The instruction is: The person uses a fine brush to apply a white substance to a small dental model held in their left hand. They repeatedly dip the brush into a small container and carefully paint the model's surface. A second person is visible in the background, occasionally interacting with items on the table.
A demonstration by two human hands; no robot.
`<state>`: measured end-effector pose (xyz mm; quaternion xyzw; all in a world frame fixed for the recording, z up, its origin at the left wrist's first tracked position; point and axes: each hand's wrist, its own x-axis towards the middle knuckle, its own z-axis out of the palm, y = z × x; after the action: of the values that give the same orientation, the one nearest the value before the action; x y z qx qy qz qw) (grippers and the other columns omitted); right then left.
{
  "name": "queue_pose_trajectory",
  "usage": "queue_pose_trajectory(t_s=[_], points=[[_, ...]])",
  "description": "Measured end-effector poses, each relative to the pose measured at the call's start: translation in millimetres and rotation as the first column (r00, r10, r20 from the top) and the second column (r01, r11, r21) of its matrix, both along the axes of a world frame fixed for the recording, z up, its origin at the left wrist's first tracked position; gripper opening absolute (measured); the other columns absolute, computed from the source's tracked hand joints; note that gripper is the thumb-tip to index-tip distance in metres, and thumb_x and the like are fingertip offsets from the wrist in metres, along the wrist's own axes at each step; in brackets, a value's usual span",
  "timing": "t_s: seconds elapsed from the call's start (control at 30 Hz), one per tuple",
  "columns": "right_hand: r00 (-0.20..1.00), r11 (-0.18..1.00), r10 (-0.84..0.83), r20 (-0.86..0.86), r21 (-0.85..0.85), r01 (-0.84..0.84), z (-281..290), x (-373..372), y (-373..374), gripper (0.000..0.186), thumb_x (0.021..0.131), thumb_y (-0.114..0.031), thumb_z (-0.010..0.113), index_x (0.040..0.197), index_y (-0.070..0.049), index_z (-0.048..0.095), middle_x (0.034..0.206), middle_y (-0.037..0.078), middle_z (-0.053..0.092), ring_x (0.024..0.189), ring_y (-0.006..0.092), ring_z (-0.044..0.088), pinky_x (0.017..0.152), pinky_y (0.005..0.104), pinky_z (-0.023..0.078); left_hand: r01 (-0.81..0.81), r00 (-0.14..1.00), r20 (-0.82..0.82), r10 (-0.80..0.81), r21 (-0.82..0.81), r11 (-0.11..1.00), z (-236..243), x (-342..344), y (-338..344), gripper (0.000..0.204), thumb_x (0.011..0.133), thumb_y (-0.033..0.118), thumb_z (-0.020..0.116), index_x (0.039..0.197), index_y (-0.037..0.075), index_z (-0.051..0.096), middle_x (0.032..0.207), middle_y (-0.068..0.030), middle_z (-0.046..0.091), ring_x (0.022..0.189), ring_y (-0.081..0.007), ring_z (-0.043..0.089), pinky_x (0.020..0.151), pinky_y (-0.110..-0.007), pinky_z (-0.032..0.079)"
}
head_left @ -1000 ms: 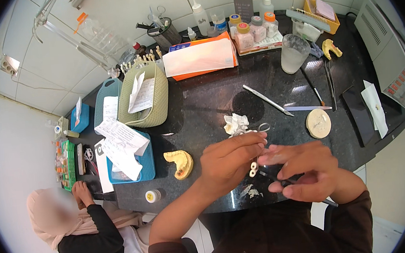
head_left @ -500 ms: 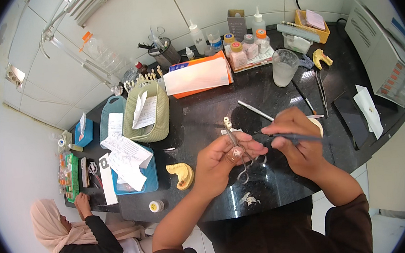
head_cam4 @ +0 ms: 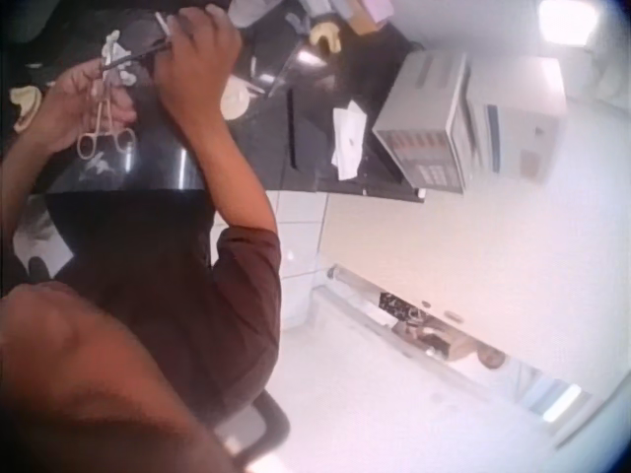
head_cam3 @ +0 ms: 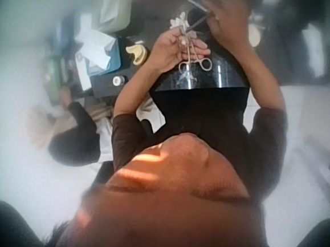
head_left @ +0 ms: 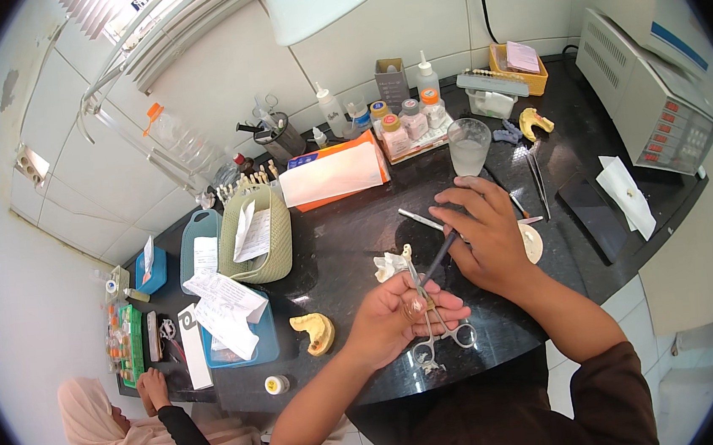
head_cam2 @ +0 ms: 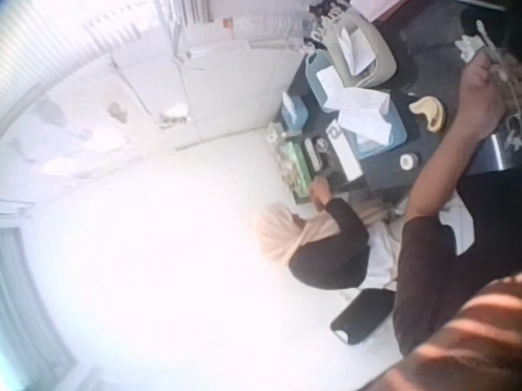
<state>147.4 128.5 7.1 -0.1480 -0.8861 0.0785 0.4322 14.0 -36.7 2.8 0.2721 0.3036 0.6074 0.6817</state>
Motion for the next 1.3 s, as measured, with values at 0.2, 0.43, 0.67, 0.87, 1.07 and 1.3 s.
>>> queue_pose_trajectory(t_s=[0.2,0.43,0.67,0.87,1.07,1.3], points=[[1.000,0.999,0.015,0.000,0.034,-0.015,-1.5,1.0,1.1,0.032,0.066,-0.009,0.064,0.098,-0.006,0.066,0.109,0.005,0.059,0.115,0.0297,0.049,0.095,0.0483,0.038,0.033,0.999,0.034,-0.033,0.007,0.999,-6.9,3.8,-0.8,0.019,0.095,0.010,0.052,0.113,0.003,0.049,0.111,-0.0226,0.063,0.111,-0.0420,0.059,0.095,-0.051,0.050],[1.000,0.999,0.013,-0.001,0.042,-0.013,-0.7,1.6,0.9,0.034,0.065,-0.008,0.066,0.098,-0.009,0.068,0.107,0.004,0.061,0.113,0.0285,0.052,0.094,0.0466,0.039,-0.018,0.999,0.050,0.017,0.011,1.000,-3.9,4.5,-0.9,0.023,0.094,0.012,0.057,0.113,0.002,0.048,0.109,-0.0249,0.062,0.109,-0.0442,0.059,0.095,-0.054,0.049],[1.000,0.999,-0.018,0.022,0.046,0.017,-0.8,1.6,-0.2,0.035,0.064,-0.006,0.066,0.100,-0.010,0.068,0.107,0.002,0.062,0.112,0.0283,0.052,0.093,0.0465,0.038,-0.034,0.999,0.006,0.034,0.030,0.999,-4.5,2.7,1.2,0.024,0.093,0.010,0.058,0.112,0.001,0.047,0.108,-0.0240,0.062,0.107,-0.0432,0.061,0.093,-0.053,0.051],[0.999,0.998,-0.030,0.034,0.057,0.028,3.7,0.8,-2.7,0.034,0.066,-0.008,0.068,0.100,-0.011,0.069,0.106,0.000,0.063,0.113,0.0274,0.051,0.093,0.0468,0.037,-0.009,1.000,0.019,0.008,0.061,0.998,-1.9,-0.6,0.2,0.020,0.094,0.009,0.056,0.112,0.004,0.048,0.108,-0.0215,0.063,0.109,-0.0415,0.061,0.094,-0.050,0.051],[1.000,1.000,0.027,0.011,0.015,-0.027,4.5,-0.6,-3.0,0.036,0.065,-0.007,0.067,0.101,-0.010,0.068,0.105,0.001,0.062,0.113,0.0264,0.050,0.095,0.0468,0.036,-0.013,1.000,-0.024,0.014,0.044,0.999,-6.5,-1.8,-0.3,0.018,0.096,0.010,0.054,0.111,0.004,0.048,0.110,-0.0213,0.063,0.109,-0.0405,0.060,0.096,-0.049,0.050],[1.000,0.996,0.017,-0.005,0.086,-0.016,4.2,0.1,-1.5,0.037,0.063,-0.006,0.067,0.100,-0.010,0.068,0.105,0.001,0.061,0.111,0.0262,0.051,0.093,0.0463,0.038,-0.028,0.998,-0.057,0.029,0.024,0.999,0.8,0.4,1.8,0.014,0.095,0.007,0.053,0.108,0.002,0.048,0.108,-0.0228,0.062,0.109,-0.0407,0.061,0.096,-0.049,0.050]])
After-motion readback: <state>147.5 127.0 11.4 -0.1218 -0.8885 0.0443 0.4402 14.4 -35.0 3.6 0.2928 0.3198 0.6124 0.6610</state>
